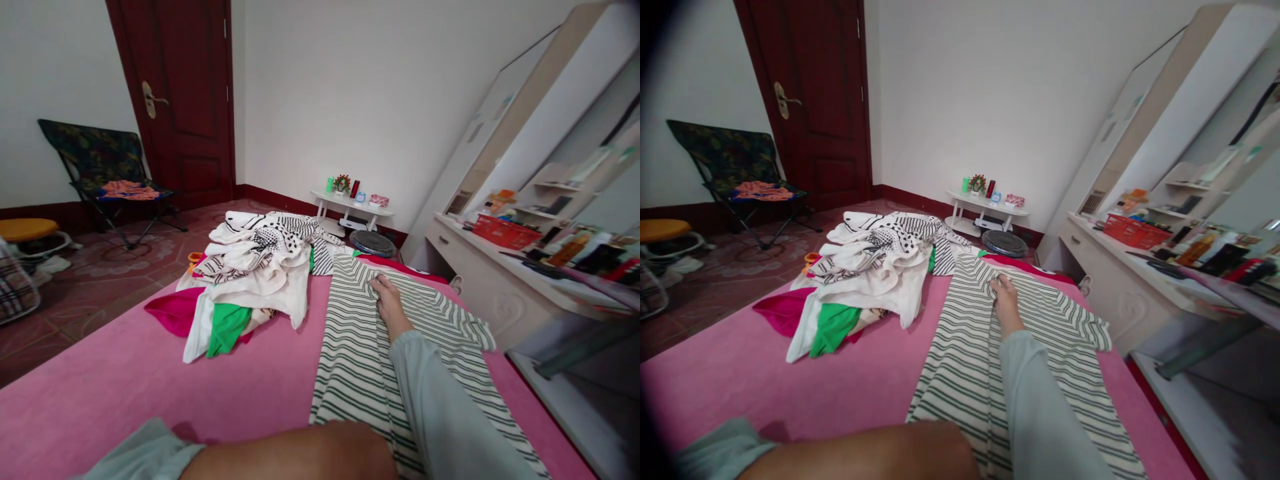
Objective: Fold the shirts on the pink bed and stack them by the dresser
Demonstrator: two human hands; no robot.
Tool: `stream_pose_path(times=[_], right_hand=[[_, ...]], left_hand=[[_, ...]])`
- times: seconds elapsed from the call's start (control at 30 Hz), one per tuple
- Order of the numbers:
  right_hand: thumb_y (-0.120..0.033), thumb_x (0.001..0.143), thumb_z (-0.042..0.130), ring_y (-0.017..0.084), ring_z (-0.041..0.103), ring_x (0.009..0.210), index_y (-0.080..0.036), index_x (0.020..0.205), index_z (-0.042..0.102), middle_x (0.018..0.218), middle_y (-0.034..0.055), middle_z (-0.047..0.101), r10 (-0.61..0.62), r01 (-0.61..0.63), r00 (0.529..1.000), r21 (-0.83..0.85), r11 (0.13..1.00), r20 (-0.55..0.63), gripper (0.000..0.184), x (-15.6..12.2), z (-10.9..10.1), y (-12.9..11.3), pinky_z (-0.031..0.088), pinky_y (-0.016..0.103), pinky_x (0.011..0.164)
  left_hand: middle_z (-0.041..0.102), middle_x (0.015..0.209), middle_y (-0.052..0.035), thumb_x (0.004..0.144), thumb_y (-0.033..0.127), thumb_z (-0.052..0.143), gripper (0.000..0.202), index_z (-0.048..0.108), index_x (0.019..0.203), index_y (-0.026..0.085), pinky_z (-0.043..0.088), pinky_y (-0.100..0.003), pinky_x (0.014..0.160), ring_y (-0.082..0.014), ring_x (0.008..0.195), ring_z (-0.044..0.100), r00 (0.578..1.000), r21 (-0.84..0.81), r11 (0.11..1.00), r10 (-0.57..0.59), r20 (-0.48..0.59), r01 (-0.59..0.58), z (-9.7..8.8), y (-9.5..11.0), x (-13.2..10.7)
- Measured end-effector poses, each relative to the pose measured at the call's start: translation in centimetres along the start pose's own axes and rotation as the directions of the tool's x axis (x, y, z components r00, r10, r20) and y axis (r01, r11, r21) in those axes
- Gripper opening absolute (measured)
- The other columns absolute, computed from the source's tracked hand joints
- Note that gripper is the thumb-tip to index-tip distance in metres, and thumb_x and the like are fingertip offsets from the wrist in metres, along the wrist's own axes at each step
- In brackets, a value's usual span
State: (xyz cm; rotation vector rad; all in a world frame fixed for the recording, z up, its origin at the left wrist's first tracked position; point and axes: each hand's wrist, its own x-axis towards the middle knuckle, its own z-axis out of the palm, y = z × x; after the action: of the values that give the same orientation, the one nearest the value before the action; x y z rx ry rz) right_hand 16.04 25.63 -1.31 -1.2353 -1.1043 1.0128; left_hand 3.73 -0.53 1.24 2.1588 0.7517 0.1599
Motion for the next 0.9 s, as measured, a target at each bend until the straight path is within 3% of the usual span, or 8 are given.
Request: stream_pose_path(times=[0.1, 0.17, 0.27, 0.4, 0.63, 0.77, 0.83, 0.9], right_hand=[[-0.031, 0.063, 0.063, 0.023, 0.060, 0.109, -0.021, 0.136, 0.042, 0.126, 0.0111, 0.058, -0.073, 0.072, 0.997, -0.070, 0.995, -0.003, 0.077, 0.4, -0.3, 1.2, 0.053, 0.038, 0.086], [-0.030, 0.065, 0.060, 0.023, 0.059, 0.111, -0.023, 0.140, 0.039, 0.128, 0.0106, 0.057, -0.155, 0.159, 0.987, -0.142, 0.977, 0.033, 0.078, 0.5, -0.4, 1.5, 0.053, 0.038, 0.086], [-0.026, 0.067, 0.054, 0.023, 0.058, 0.113, -0.016, 0.133, 0.050, 0.129, 0.0113, 0.059, -0.235, 0.239, 0.971, -0.176, 0.955, 0.043, 0.068, 0.0, -0.4, 1.5, 0.049, 0.038, 0.092], [-0.019, 0.068, 0.043, 0.022, 0.056, 0.116, -0.007, 0.121, 0.061, 0.125, 0.0124, 0.062, -0.330, 0.276, 0.942, -0.412, 0.868, -0.064, 0.057, -0.7, -0.4, 1.1, 0.041, 0.035, 0.103], [-0.015, 0.078, 0.041, 0.030, 0.030, 0.137, -0.011, 0.132, 0.051, 0.144, 0.0190, 0.040, -0.406, 0.186, 0.894, -0.667, 0.722, -0.190, 0.055, -2.9, 0.3, -0.7, 0.018, 0.050, 0.114], [-0.029, 0.092, 0.039, 0.028, 0.015, 0.143, -0.019, 0.141, 0.039, 0.153, 0.0131, 0.029, -0.526, 0.348, 0.847, -0.830, 0.436, 0.078, 0.051, -3.9, 0.9, -1.2, 0.008, 0.055, 0.114], [-0.037, 0.095, 0.035, 0.029, 0.018, 0.143, -0.021, 0.140, 0.042, 0.150, 0.0117, 0.035, -0.372, 0.382, 0.895, -0.854, 0.353, 0.246, 0.049, -3.3, 0.9, -0.9, 0.008, 0.059, 0.112], [-0.044, 0.095, 0.033, 0.031, 0.019, 0.142, -0.021, 0.140, 0.044, 0.151, 0.0116, 0.034, -0.150, 0.316, 0.948, -0.889, 0.331, 0.281, 0.051, -2.1, 0.8, -0.6, 0.009, 0.063, 0.110]], left_hand=[[0.068, 0.070, -0.0032, 0.083, 0.041, 0.056, 0.025, 0.072, 0.078, 0.023, 0.048, -0.028, 0.061, -0.0200, 0.066, 0.063, 0.950, 0.106, 0.978, -0.142, -0.278, 0.178, -3.5, 1.2, -0.1], [0.069, 0.099, -0.0090, 0.087, 0.030, 0.048, 0.027, 0.070, 0.101, 0.020, 0.051, -0.033, 0.079, -0.0240, 0.090, 0.064, 0.825, 0.170, 0.931, -0.188, -0.533, 0.322, -5.2, 0.7, 0.2], [0.045, 0.142, -0.0157, 0.087, 0.025, 0.049, 0.050, 0.047, 0.136, 0.015, 0.036, -0.042, 0.107, -0.0285, 0.129, 0.044, 0.722, 0.236, 0.887, -0.143, -0.678, 0.397, -5.5, -2.1, 1.1], [0.026, 0.154, -0.0154, 0.092, 0.040, 0.046, 0.058, 0.038, 0.144, 0.015, 0.015, -0.050, 0.117, -0.0309, 0.144, 0.018, 0.760, 0.278, 0.882, -0.129, -0.637, 0.381, -4.2, -4.9, 1.5], [0.027, 0.155, -0.0120, 0.092, 0.041, 0.044, 0.054, 0.043, 0.142, 0.019, 0.013, -0.053, 0.117, -0.0322, 0.144, 0.015, 0.771, 0.293, 0.883, -0.111, -0.627, 0.366, -4.0, -4.7, 1.4], [0.027, 0.155, -0.0115, 0.092, 0.042, 0.045, 0.054, 0.044, 0.141, 0.019, 0.013, -0.055, 0.117, -0.0322, 0.144, 0.014, 0.768, 0.277, 0.895, -0.106, -0.632, 0.351, -4.0, -4.9, 1.5], [0.028, 0.154, -0.0110, 0.091, 0.043, 0.047, 0.056, 0.043, 0.141, 0.020, 0.014, -0.054, 0.117, -0.0317, 0.144, 0.017, 0.762, 0.242, 0.913, -0.106, -0.639, 0.329, -4.1, -5.1, 1.4], [0.035, 0.151, -0.0114, 0.092, 0.042, 0.045, 0.055, 0.043, 0.141, 0.018, 0.019, -0.051, 0.117, -0.0295, 0.141, 0.026, 0.730, 0.162, 0.942, -0.111, -0.675, 0.293, -4.5, -5.3, 1.3]])
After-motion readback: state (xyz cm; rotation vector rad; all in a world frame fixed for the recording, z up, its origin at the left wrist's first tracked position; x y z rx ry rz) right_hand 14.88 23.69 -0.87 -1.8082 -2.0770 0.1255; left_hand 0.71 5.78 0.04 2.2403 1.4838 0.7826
